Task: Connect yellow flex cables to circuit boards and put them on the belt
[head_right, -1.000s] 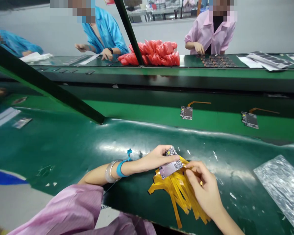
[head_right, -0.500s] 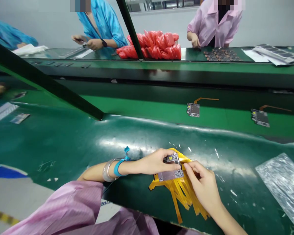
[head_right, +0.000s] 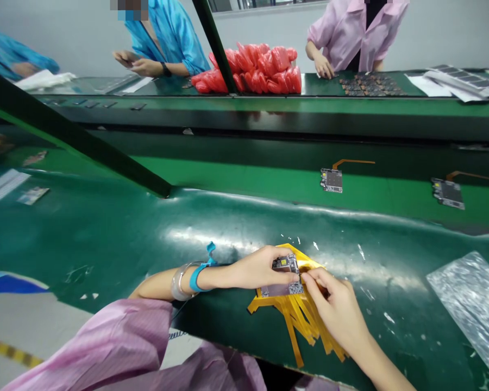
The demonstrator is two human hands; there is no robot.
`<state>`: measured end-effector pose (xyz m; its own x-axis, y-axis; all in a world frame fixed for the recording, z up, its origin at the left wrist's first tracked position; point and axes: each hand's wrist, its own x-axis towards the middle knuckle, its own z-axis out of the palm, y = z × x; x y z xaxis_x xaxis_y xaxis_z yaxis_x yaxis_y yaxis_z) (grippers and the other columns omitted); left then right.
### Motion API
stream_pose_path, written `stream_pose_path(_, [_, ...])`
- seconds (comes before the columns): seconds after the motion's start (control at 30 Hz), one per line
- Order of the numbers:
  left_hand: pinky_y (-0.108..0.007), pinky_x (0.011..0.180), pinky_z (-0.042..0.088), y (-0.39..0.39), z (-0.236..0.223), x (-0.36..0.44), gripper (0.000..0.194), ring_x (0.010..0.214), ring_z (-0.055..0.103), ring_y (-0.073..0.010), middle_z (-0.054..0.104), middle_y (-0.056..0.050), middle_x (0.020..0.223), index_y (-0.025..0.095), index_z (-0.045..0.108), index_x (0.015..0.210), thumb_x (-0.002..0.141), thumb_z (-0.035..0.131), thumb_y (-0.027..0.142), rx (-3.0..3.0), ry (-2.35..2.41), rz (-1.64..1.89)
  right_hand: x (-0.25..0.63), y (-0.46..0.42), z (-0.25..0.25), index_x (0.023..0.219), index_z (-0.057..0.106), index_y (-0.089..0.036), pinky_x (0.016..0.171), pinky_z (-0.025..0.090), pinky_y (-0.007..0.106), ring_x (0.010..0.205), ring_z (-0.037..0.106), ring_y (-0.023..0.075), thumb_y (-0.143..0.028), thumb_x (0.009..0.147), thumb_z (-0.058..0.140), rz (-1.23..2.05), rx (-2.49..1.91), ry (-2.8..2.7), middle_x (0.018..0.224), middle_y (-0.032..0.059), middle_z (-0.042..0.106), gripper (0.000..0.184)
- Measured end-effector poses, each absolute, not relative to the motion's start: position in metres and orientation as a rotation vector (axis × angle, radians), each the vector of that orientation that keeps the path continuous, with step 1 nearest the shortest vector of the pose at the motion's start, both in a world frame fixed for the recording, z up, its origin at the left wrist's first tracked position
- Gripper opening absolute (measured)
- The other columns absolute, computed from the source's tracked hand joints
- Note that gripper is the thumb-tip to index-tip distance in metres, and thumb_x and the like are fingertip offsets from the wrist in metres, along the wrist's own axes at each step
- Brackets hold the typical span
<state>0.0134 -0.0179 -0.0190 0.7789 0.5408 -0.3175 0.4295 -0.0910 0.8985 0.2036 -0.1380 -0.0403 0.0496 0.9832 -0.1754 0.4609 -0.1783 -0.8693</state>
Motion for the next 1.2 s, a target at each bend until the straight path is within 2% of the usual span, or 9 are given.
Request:
stream_pose_path(0.33, [-0.022,0.055,0.034,-0.019,-0.018,0.015,0.023,0.062,0.044,-0.0106,0.053,0.005,0.066,0.018,0.062,0.077,0.08,0.071,0.039,1.755,0.849,0.078,0.202,-0.141,-0.045,0.082,0.067,-0.022,0.056,0.039,0.025,0.057,0.051,0.0141,-0.052,0.102,0.051,1.102,-1.718,-1.455,0.065,-0.002,0.06,0.04])
stream_pose_path(0.47, [-0.022,0.058,0.036,-0.017,-0.021,0.014,0.023,0.065,0.048,-0.0116,0.058,0.004,0.069,0.018,0.067,0.081,0.079,0.073,0.04,1.756,0.841,0.099,0.203,-0.141,-0.045,0.082,0.069,-0.023,0.053,0.043,0.025,0.052,0.053,0.0146,-0.054,0.101,0.053,1.189,-1.691,-1.412,0.058,-0.0029,0.058,0.04])
stream_pose_path(0.53, [-0.023,0.059,0.038,-0.014,-0.022,0.014,0.029,0.066,0.05,-0.0122,0.061,0.002,0.07,0.017,0.069,0.084,0.081,0.073,0.046,1.728,0.839,0.113,0.206,-0.14,-0.046,0.093,0.073,-0.023,0.061,0.051,0.026,0.062,0.064,0.0178,-0.054,0.101,0.053,1.196,-1.675,-1.341,0.068,0.0001,0.067,0.038])
stream_pose_path(0.6, [-0.023,0.059,0.038,-0.011,-0.022,0.013,0.034,0.066,0.05,-0.012,0.06,0.002,0.071,0.016,0.068,0.084,0.085,0.07,0.051,1.7,0.837,0.128,0.21,-0.139,-0.047,0.108,0.074,-0.024,0.078,0.056,0.031,0.084,0.073,0.0225,-0.055,0.102,0.05,1.121,-1.687,-1.258,0.091,0.0054,0.077,0.039])
stream_pose_path(0.7, [-0.023,0.057,0.037,-0.007,-0.019,0.013,0.039,0.064,0.048,-0.011,0.057,0.002,0.07,0.016,0.063,0.079,0.09,0.063,0.053,1.668,0.829,0.168,0.216,-0.136,-0.05,0.123,0.071,-0.026,0.1,0.051,0.039,0.113,0.07,0.027,-0.057,0.103,0.047,0.985,-1.738,-1.16,0.119,0.0088,0.077,0.044])
stream_pose_path(0.8, [-0.022,0.058,0.039,0.004,-0.012,0.015,0.031,0.066,0.05,-0.0109,0.058,0.002,0.072,0.015,0.062,0.079,0.091,0.062,0.044,1.651,0.833,0.231,0.221,-0.133,-0.056,0.126,0.068,-0.026,0.111,0.043,0.043,0.125,0.064,0.0274,-0.057,0.103,0.047,0.944,-1.74,-1.108,0.131,0.009,0.072,0.044])
stream_pose_path(0.9, [-0.023,0.062,0.044,0.04,-0.006,0.018,0.022,0.07,0.057,-0.0127,0.066,0.0,0.08,0.014,0.067,0.088,0.087,0.064,0.036,1.64,0.891,0.321,0.225,-0.131,-0.063,0.131,0.063,-0.025,0.112,0.042,0.044,0.125,0.063,0.0266,-0.056,0.103,0.05,0.93,-1.696,-1.076,0.133,0.0109,0.07,0.044])
stream_pose_path(1.03, [-0.027,0.072,0.05,0.129,-0.007,0.007,0.025,0.078,0.066,-0.018,0.073,-0.005,0.086,0.012,0.071,0.095,0.083,0.072,0.035,1.556,1.23,0.591,0.229,-0.129,-0.073,0.134,0.06,-0.025,0.107,0.047,0.041,0.12,0.065,0.0253,-0.055,0.101,0.054,0.919,-1.688,-1.06,0.132,0.0118,0.069,0.045])
stream_pose_path(1.2, [-0.036,0.101,0.045,0.206,-0.025,-0.053,0.028,0.116,0.062,-0.0283,0.072,-0.018,0.114,0.01,0.064,0.105,0.086,0.071,0.03,1.514,1.592,0.961,0.232,-0.125,-0.09,0.13,0.064,-0.023,0.097,0.055,0.037,0.114,0.069,0.0258,-0.056,0.099,0.057,0.892,-1.696,-1.117,0.127,0.012,0.073,0.046])
